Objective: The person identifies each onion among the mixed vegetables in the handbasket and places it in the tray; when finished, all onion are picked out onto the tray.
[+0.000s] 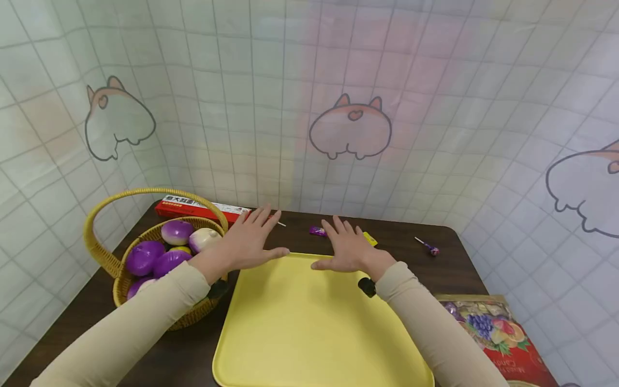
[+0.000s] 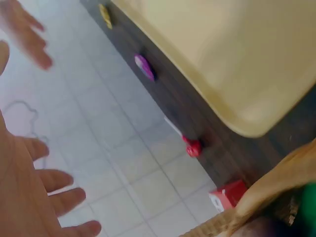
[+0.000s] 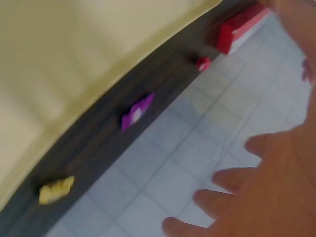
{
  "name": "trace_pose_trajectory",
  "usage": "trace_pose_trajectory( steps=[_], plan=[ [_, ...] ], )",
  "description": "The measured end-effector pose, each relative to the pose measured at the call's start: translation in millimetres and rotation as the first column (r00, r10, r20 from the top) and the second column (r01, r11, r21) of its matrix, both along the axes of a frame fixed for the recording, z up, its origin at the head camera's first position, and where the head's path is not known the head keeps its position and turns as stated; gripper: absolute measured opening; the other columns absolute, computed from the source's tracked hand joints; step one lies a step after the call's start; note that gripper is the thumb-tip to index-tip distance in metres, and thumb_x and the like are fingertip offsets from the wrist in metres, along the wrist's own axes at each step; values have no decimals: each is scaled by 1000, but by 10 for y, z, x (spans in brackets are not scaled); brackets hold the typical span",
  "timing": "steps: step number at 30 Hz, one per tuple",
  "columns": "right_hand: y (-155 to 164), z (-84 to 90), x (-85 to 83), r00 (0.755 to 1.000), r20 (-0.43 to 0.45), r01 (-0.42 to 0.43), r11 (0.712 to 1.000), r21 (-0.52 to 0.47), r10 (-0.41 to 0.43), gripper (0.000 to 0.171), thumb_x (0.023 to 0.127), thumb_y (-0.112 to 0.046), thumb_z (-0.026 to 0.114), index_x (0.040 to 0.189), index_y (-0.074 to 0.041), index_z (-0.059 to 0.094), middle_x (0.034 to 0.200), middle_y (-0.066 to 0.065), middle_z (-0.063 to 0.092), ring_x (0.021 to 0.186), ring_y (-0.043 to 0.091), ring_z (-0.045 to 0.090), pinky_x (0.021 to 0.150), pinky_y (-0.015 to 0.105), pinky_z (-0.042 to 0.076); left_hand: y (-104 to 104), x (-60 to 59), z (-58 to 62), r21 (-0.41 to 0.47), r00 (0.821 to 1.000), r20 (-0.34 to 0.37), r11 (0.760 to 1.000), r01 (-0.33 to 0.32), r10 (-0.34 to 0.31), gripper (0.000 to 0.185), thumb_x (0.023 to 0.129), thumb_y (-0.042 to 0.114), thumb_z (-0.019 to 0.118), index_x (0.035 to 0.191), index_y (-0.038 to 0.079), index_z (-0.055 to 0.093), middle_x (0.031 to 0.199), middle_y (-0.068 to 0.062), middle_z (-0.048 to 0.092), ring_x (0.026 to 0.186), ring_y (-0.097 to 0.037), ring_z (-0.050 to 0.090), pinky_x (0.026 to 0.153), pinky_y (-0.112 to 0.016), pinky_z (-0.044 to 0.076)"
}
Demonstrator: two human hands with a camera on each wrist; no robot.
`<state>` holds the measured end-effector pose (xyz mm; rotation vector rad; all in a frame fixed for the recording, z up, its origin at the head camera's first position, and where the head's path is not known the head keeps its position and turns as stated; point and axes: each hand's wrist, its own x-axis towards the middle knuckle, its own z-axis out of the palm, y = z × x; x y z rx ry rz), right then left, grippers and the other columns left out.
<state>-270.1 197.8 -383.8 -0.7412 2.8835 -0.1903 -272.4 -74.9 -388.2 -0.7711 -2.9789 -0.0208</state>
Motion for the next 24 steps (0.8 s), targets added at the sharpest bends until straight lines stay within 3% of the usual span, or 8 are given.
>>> trace_pose_trajectory(
  steps=[4,8,14,16,19,21,24],
  plan=[
    [-58,-164,142,998,38,-41,998,-51,43,104,83,-67,61,156,-10,14,160,22,7,143,46,20,111,64,17,-86,233,-107,20,996,48,997,81,-82,94,86,80,33,156,20,20,162,-9,14,148,-28,17,116,-53,15],
    [-162,-305,272,997,57,-42,984,-172,53,92,86,-52,69,154,-9,25,159,21,15,140,42,29,109,59,27,-240,442,-151,79,986,72,986,144,-149,81,90,72,41,151,20,36,160,-7,24,145,-28,25,115,-51,19],
    [-377,-534,452,996,61,-38,940,-338,62,72,91,-40,67,149,-11,38,154,16,32,137,37,37,106,53,35,-601,690,-53,308,984,93,945,114,-149,60,95,62,44,137,22,56,148,-1,45,135,-24,43,108,-48,35],
    [-459,-589,500,996,62,-38,912,-408,70,66,92,-39,66,147,-11,41,153,13,36,137,34,39,107,52,35,-769,748,-2,364,992,39,926,98,-120,52,96,56,49,133,21,60,142,0,52,131,-24,48,105,-48,39],
    [-584,-668,553,996,60,-30,852,-523,72,60,93,-36,66,144,-12,45,149,8,42,136,29,41,107,50,36,-1070,817,12,449,992,-117,889,93,-44,36,94,39,63,123,19,66,132,0,60,124,-25,54,101,-48,42],
    [-671,-728,579,997,43,-32,811,-584,70,56,93,-34,66,141,-11,48,146,6,46,135,26,43,106,48,38,-1270,853,-30,519,972,-232,850,86,43,27,91,25,69,116,16,70,124,-1,65,119,-23,58,101,-42,43],
    [-811,-822,614,997,0,-57,757,-651,76,50,93,-28,67,137,-8,53,141,5,52,131,23,47,103,46,41,-1531,897,-144,660,919,-343,746,88,195,18,86,8,72,104,11,73,109,-2,71,109,-11,62,98,-23,42]
  ],
)
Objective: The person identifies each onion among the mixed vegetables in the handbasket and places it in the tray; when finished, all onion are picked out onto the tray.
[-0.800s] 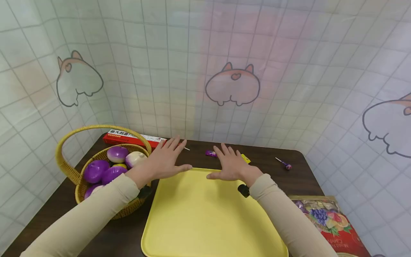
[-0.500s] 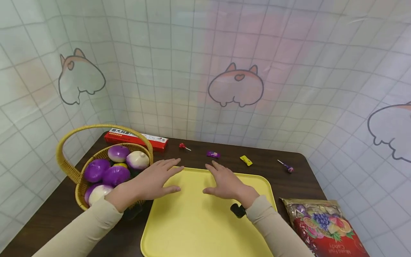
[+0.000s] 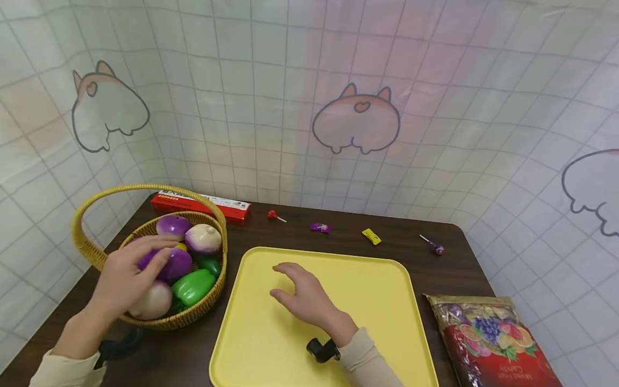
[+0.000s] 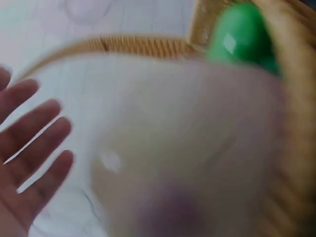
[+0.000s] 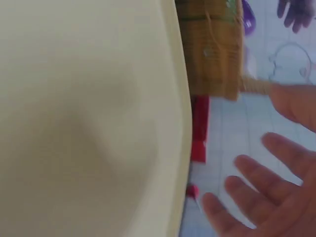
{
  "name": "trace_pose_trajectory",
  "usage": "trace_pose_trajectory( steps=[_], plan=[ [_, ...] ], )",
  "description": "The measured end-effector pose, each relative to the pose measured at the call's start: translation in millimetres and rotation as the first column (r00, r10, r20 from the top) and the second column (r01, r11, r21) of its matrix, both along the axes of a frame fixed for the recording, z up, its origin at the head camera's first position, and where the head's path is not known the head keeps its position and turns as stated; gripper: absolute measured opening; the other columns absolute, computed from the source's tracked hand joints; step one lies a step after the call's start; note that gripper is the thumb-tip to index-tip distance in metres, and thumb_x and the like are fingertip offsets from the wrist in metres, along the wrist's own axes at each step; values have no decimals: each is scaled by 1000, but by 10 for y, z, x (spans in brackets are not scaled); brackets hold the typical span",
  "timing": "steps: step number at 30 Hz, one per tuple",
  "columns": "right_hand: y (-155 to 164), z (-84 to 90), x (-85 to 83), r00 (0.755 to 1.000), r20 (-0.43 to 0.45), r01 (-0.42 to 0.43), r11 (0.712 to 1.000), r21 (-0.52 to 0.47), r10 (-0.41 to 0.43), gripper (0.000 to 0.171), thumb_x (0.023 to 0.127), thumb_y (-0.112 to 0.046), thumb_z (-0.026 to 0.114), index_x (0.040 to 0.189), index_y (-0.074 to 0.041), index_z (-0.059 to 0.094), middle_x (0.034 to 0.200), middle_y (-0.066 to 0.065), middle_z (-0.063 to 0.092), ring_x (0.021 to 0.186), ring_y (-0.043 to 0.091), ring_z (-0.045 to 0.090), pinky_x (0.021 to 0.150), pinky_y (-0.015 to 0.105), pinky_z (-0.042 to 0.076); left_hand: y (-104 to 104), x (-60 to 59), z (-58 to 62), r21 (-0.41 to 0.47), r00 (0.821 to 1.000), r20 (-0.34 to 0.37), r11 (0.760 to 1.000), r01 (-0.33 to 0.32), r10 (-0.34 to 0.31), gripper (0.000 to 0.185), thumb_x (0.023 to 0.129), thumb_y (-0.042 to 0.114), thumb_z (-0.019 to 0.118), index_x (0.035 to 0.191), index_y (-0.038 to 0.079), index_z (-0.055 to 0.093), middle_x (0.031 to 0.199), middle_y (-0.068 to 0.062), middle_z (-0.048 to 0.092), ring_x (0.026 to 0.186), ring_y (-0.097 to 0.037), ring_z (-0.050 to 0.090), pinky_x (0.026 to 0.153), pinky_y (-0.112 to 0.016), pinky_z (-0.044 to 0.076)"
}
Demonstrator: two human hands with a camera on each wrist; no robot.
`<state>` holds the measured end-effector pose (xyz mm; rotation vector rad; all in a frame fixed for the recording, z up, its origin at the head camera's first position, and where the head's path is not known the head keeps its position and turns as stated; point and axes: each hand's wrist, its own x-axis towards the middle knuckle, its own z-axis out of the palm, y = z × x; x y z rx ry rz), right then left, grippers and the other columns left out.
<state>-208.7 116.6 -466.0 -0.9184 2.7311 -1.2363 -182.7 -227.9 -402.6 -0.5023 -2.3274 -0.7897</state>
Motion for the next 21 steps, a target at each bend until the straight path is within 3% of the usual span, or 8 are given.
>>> trace_pose_trajectory(
  steps=[3,6,8,11,14,16,18,21],
  plan=[
    [-167,-64,30,999,-49,-11,997,-77,7,44,92,-19,69,132,-6,57,134,5,57,124,22,53,98,43,46,-196,54,-128,206,990,-104,976,-76,99,11,86,0,68,95,4,73,96,-9,72,95,5,60,85,-7,39],
    [-343,-110,53,997,-73,-21,987,-161,9,38,90,-12,69,127,-7,60,128,5,61,116,26,59,91,42,50,-306,113,-206,390,953,-170,905,-169,251,10,88,0,63,92,-5,71,87,-10,69,82,11,55,73,-7,39],
    [-464,-127,77,995,-95,-26,976,-216,6,36,89,-9,69,125,-9,61,125,3,62,112,25,60,88,40,52,-332,157,-209,511,912,-156,821,-255,380,14,89,1,60,95,-9,68,83,0,66,76,9,51,69,-10,38],
    [-667,-13,164,994,-103,-50,953,-298,20,35,87,0,69,121,-5,62,120,10,64,108,28,62,86,41,53,-463,134,-305,657,859,5,645,-389,512,19,90,4,58,105,-7,63,89,15,54,77,3,49,69,-13,38],
    [-885,39,216,989,-139,-89,929,-358,41,35,84,6,69,118,1,62,116,15,64,103,27,62,84,38,54,-642,33,-484,773,879,242,465,-431,411,28,89,2,58,116,11,56,99,12,50,89,-3,50,73,-12,41],
    [-1018,11,210,984,-163,-128,916,-381,70,36,83,5,70,118,1,61,115,16,64,99,27,62,84,33,54,-724,-24,-590,801,886,378,384,-459,268,34,90,2,59,121,16,54,107,8,50,98,-4,50,75,-10,42],
    [-1143,-30,191,975,-198,-169,905,-391,97,37,84,3,70,119,1,60,115,15,64,96,25,63,83,29,54,-771,-56,-680,801,870,477,347,-488,123,38,92,5,60,128,16,53,116,6,52,105,-6,49,78,-10,42],
    [-1294,-19,159,965,-221,-221,895,-387,143,37,84,-1,70,120,-1,60,117,12,62,94,24,63,82,27,53,-810,-109,-788,765,830,558,376,-522,17,39,95,16,62,133,15,55,116,10,55,105,-5,48,79,-11,39]
  ],
)
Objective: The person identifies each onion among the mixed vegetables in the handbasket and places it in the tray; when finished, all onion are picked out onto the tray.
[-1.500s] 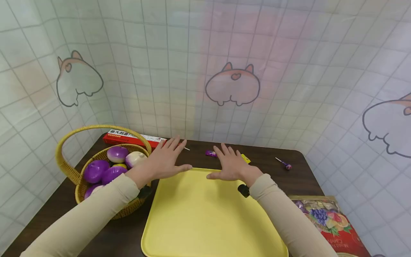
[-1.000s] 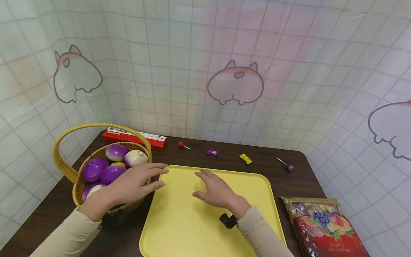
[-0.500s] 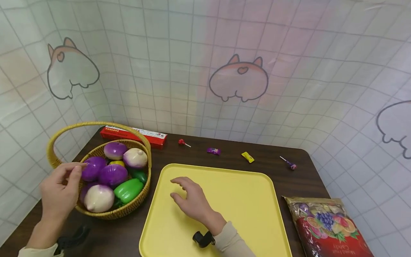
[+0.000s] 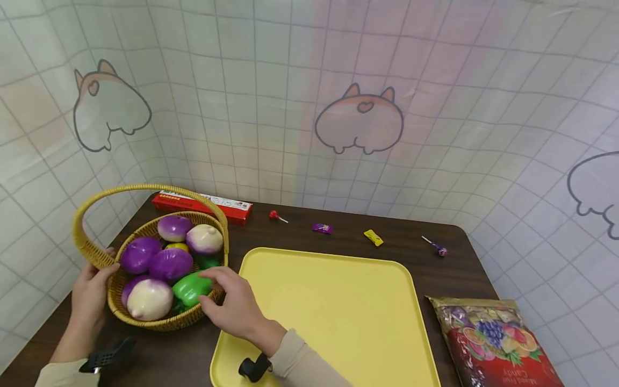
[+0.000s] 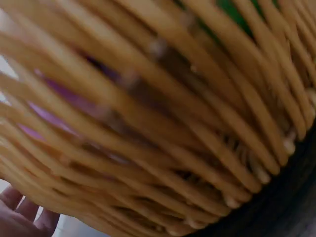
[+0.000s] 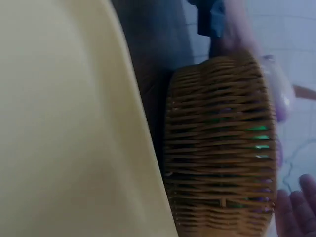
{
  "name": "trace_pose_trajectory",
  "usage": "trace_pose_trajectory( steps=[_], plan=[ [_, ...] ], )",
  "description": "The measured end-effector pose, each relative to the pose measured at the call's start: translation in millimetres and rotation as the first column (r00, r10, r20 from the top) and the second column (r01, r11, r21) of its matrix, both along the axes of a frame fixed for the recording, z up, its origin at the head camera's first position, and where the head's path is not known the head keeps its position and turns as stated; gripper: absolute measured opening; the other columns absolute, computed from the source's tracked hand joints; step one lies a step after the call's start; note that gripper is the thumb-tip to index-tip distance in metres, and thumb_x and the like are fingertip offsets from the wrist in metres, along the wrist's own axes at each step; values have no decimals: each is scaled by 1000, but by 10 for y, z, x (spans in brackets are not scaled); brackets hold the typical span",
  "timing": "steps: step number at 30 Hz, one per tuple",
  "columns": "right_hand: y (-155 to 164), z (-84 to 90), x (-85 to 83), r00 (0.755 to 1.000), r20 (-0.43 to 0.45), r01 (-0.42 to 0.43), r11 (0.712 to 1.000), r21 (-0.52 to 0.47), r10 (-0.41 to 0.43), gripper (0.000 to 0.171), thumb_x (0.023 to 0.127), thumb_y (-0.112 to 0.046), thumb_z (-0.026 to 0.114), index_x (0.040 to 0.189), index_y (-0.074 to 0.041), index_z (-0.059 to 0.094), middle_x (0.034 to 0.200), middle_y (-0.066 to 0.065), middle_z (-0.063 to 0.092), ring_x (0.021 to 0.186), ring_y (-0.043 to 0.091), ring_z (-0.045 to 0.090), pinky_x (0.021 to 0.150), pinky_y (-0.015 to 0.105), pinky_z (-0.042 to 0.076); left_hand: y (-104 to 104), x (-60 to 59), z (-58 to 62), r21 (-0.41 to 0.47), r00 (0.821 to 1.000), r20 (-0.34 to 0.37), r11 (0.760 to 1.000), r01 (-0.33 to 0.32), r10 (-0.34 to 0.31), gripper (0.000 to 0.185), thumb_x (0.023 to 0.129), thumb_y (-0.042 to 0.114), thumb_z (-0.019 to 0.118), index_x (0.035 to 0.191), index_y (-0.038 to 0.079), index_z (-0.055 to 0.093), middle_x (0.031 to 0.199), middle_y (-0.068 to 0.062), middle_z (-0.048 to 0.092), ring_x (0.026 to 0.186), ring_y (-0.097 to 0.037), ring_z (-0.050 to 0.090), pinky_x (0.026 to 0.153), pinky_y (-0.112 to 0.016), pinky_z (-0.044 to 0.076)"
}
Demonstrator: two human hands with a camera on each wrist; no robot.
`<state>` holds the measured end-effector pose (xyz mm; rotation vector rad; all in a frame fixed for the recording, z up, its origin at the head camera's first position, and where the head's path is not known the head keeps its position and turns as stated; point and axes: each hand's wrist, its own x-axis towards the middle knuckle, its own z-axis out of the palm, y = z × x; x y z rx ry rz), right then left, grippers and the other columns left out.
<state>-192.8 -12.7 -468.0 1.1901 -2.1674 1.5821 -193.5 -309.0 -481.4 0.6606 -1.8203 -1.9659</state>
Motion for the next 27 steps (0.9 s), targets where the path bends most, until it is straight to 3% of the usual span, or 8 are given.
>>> trace_pose_trajectory(
  steps=[3,7,12,20,27],
  plan=[
    [-155,23,-25,998,13,-56,998,16,56,37,85,-3,71,121,-1,59,120,9,61,99,22,63,82,26,53,-62,-34,-71,59,998,5,996,63,-63,32,94,17,64,126,17,58,112,11,54,102,-5,49,79,-12,40],
    [-321,49,-29,996,17,-90,991,99,89,42,86,-10,72,125,-4,57,126,5,58,103,16,62,83,19,50,-105,-83,-119,102,994,-25,989,110,-108,23,92,3,62,109,18,58,107,9,52,94,-5,50,74,-14,44],
    [-474,60,-17,999,-8,-50,979,196,52,48,84,-24,75,127,-12,57,127,-3,57,107,8,57,89,15,44,-69,-139,-133,118,995,-66,990,77,-70,30,86,-12,53,96,16,58,99,8,55,85,-8,50,66,-18,45],
    [-597,92,-18,1000,-26,17,941,338,-8,58,82,-44,76,129,-18,56,129,-7,57,117,0,51,94,13,39,50,-138,-160,194,989,-146,981,2,27,38,77,-23,41,90,10,55,97,2,54,83,-14,47,60,-19,42],
    [-584,97,-48,998,-49,56,903,426,-39,63,80,-48,77,132,-20,55,127,-7,54,113,4,53,93,16,40,105,-157,-164,174,983,-180,985,10,21,38,76,-24,41,88,10,55,94,1,53,79,-15,47,57,-20,42]
  ],
)
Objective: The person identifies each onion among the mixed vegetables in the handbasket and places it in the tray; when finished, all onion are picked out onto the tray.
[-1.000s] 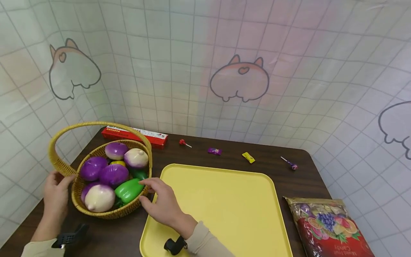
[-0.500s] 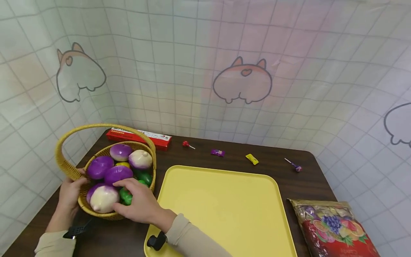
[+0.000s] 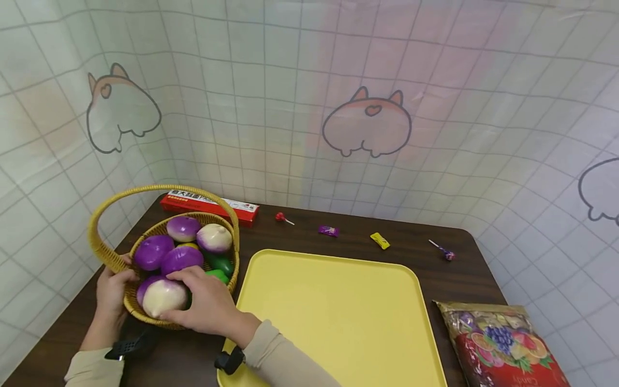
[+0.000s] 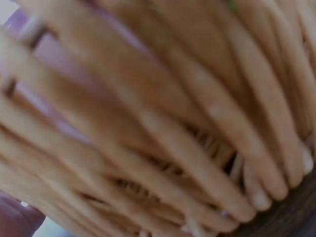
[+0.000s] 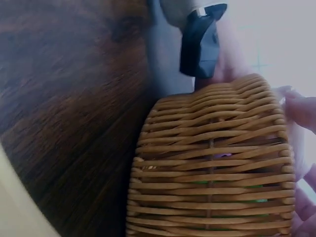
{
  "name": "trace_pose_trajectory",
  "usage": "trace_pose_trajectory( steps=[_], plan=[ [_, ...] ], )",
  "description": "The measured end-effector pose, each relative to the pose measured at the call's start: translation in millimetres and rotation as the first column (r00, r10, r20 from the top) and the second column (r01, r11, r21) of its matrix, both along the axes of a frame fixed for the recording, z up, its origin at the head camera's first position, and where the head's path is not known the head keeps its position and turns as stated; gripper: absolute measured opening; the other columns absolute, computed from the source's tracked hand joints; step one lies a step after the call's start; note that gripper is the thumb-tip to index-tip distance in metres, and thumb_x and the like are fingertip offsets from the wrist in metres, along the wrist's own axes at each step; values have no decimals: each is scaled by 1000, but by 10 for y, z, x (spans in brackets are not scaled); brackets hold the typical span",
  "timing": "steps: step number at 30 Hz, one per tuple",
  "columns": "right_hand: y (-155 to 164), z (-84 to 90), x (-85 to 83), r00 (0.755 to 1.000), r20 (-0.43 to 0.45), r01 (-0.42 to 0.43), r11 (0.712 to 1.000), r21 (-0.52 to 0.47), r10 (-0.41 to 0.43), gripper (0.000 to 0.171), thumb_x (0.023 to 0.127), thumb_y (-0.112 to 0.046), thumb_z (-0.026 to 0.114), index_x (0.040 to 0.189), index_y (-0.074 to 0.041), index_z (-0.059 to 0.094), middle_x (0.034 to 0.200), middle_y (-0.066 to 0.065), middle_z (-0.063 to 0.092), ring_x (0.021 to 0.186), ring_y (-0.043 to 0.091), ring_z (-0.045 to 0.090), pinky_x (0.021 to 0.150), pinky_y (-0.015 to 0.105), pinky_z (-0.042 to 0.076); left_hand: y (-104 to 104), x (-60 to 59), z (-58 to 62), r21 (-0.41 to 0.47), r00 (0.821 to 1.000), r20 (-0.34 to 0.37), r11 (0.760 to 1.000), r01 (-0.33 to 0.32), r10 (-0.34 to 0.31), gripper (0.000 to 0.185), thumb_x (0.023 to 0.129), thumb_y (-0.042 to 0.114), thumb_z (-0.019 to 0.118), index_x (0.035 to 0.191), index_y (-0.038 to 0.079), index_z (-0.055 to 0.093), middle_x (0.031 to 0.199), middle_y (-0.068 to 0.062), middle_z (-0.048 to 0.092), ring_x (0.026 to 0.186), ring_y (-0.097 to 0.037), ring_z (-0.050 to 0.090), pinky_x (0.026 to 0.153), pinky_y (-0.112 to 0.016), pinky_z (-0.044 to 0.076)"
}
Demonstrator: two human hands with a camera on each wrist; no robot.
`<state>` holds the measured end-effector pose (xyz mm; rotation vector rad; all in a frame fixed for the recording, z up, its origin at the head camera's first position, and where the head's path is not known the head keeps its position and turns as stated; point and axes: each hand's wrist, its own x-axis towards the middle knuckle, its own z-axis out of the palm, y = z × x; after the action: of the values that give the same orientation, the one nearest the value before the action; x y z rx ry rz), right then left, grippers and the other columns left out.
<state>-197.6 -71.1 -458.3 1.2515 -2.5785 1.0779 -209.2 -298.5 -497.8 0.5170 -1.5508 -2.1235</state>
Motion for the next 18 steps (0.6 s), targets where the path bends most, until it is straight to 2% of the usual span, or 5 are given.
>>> trace_pose_trajectory(
  steps=[4,6,11,14,18],
  plan=[
    [-16,-5,15,999,-24,37,998,50,-36,64,78,-49,77,132,-22,56,122,-7,51,105,6,54,88,18,41,-20,19,0,-8,1000,-9,1000,17,-17,37,78,-23,42,91,9,54,94,1,51,80,-15,46,58,-20,42],
    [-7,-4,15,999,-27,41,997,61,-39,64,79,-49,77,132,-22,55,123,-7,52,107,6,54,89,20,42,-19,13,-2,-22,1000,-7,1000,22,-22,36,78,-23,42,92,9,54,94,1,50,80,-15,46,59,-20,41],
    [20,-17,35,1000,-9,29,999,37,-29,64,79,-46,78,132,-21,51,127,-9,58,110,5,56,92,22,43,-26,15,-5,-34,1000,-4,999,15,-15,37,78,-23,41,91,9,53,94,1,51,79,-14,46,58,-20,41],
    [44,-42,49,1000,12,25,999,-25,-25,66,79,-43,79,132,-20,47,127,-8,58,109,5,56,92,21,43,-30,17,-3,-41,1000,-5,999,24,-24,35,78,-23,42,92,8,53,92,1,51,78,-14,47,58,-20,41],
    [104,-74,55,997,67,-26,976,-217,41,71,79,-31,81,137,-15,43,129,-2,53,114,8,53,93,21,45,-36,25,-5,-54,999,20,998,27,-26,33,80,-22,44,94,6,52,91,1,51,77,-14,46,57,-21,41]
  ],
)
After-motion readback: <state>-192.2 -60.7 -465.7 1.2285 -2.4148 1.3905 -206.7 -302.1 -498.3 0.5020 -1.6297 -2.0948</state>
